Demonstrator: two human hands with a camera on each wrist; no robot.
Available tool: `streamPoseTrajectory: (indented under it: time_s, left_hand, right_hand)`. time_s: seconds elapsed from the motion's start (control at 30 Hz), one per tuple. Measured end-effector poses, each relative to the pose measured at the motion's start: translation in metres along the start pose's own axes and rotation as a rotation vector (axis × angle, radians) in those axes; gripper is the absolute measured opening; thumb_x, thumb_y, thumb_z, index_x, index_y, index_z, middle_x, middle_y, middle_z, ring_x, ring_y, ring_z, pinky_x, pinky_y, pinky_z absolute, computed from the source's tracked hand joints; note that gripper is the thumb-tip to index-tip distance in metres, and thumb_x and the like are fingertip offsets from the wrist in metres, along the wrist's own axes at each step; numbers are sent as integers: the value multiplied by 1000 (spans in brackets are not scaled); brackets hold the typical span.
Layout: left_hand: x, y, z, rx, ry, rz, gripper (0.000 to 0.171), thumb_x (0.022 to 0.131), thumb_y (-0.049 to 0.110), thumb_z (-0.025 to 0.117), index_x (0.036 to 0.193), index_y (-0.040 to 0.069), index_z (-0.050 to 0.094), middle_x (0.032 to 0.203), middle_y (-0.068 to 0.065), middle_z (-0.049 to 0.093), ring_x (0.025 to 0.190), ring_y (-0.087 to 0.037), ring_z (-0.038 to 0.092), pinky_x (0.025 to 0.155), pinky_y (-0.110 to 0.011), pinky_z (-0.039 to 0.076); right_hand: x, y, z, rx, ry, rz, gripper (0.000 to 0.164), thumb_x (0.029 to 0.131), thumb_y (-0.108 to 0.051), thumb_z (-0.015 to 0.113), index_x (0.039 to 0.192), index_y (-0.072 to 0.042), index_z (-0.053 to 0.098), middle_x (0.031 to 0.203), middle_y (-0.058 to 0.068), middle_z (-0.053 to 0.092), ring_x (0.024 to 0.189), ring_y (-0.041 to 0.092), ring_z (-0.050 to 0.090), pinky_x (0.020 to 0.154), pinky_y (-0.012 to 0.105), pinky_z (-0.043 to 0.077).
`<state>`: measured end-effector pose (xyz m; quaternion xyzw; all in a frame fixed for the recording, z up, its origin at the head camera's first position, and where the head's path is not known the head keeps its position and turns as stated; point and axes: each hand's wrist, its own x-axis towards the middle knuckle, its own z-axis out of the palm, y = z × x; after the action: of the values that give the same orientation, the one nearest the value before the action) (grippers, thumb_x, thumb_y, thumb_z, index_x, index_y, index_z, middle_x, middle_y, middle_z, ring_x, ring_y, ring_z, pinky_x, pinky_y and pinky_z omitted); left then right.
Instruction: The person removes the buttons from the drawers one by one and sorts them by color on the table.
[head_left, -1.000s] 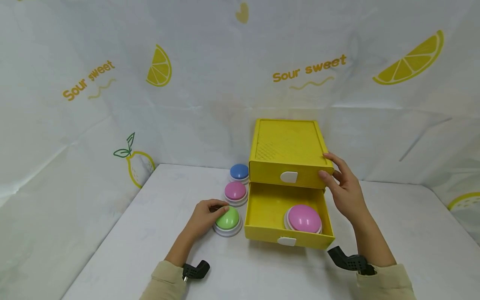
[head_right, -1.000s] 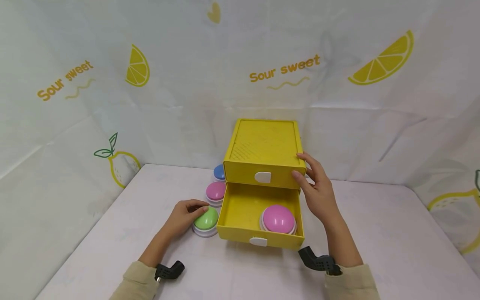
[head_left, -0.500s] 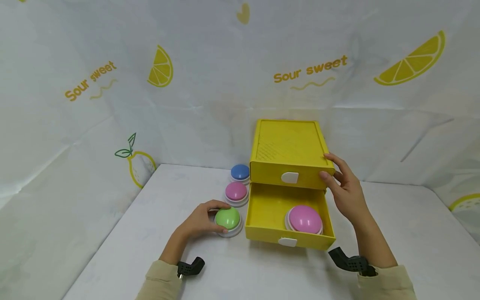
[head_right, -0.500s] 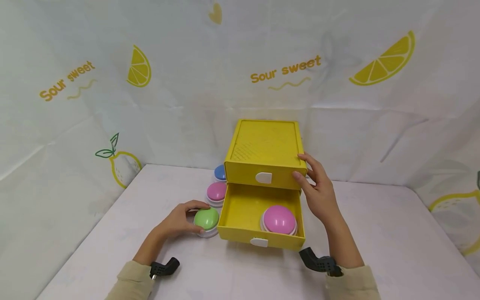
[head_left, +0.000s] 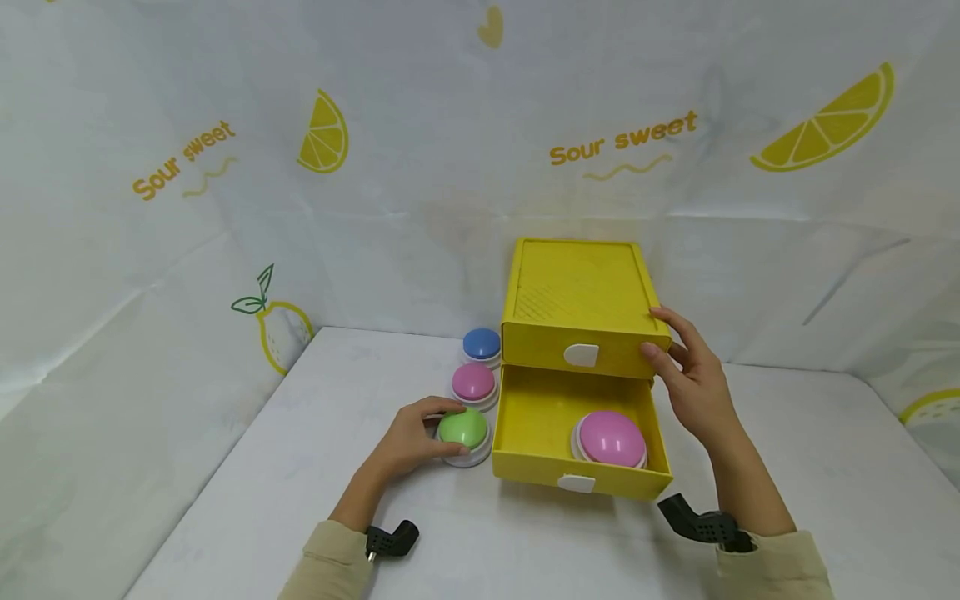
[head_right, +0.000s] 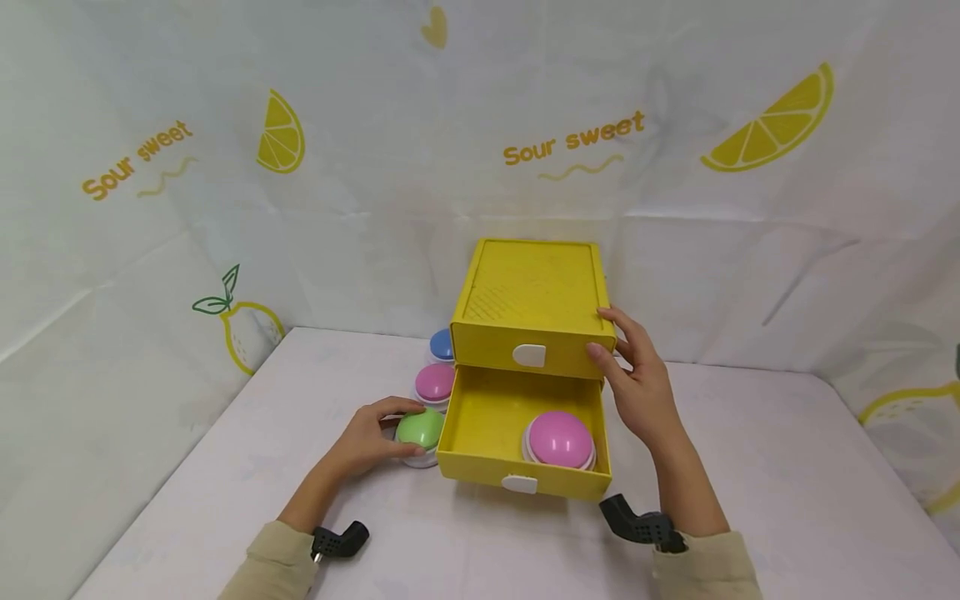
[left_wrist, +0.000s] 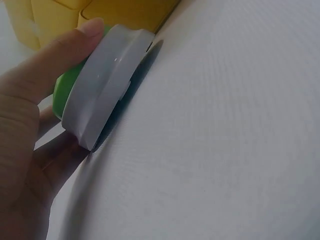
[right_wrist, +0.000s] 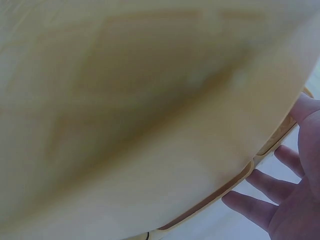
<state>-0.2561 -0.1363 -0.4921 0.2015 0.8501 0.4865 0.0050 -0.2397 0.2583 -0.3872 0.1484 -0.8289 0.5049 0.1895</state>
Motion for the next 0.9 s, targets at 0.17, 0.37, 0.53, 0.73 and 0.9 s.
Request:
streamPoseTrajectory:
  time_s: [0.17, 0.37, 0.53, 0.73, 0.9]
  left_hand:
    - [0, 1, 2, 7, 9, 14, 57, 72, 28, 92, 124, 18, 71, 127, -2, 70, 118, -22, 63, 106, -42, 53]
    - [-1, 2, 0, 46, -20, 31, 58, 74, 30, 91, 126, 18, 69, 128, -1, 68, 119, -22, 62, 106, -42, 53]
    - [-1, 9, -2, 74, -46, 36, 52, 81, 31, 85, 128, 17, 67, 131, -2, 66, 123, -23, 60, 108, -47, 51]
    - [2, 49, -10, -18, -3, 58, 43, 92, 29, 75, 132, 15, 65, 135, -1, 64, 129, -26, 57, 108, -48, 51]
    - [5, 85, -16, -38, 26, 172, 36, 93, 21, 73, 128, 17, 67, 125, -1, 68, 116, -30, 64, 99, -41, 57]
  right_hand:
    - [0, -1, -1, -1, 0, -10, 52, 106, -19, 52, 156, -22, 36, 159, 14, 38, 114, -20, 47, 89, 1, 45]
    - [0, 0, 0, 2, -1, -13, 53, 106, -19, 52, 156, -22, 36, 159, 14, 37, 115, -19, 47, 89, 1, 45]
    - [0, 1, 0, -12, -4, -5, 53, 106, -21, 52, 156, -23, 36, 161, 14, 36, 116, -19, 45, 89, 1, 44]
    - [0, 0, -2, -16, 2, -9, 53, 106, -20, 53, 156, -23, 37, 161, 15, 35, 116, -20, 45, 89, 1, 45]
    - [0, 0, 0, -17, 0, 0, 53, 106, -22, 53, 156, -24, 36, 161, 15, 36, 119, -15, 48, 88, 2, 45]
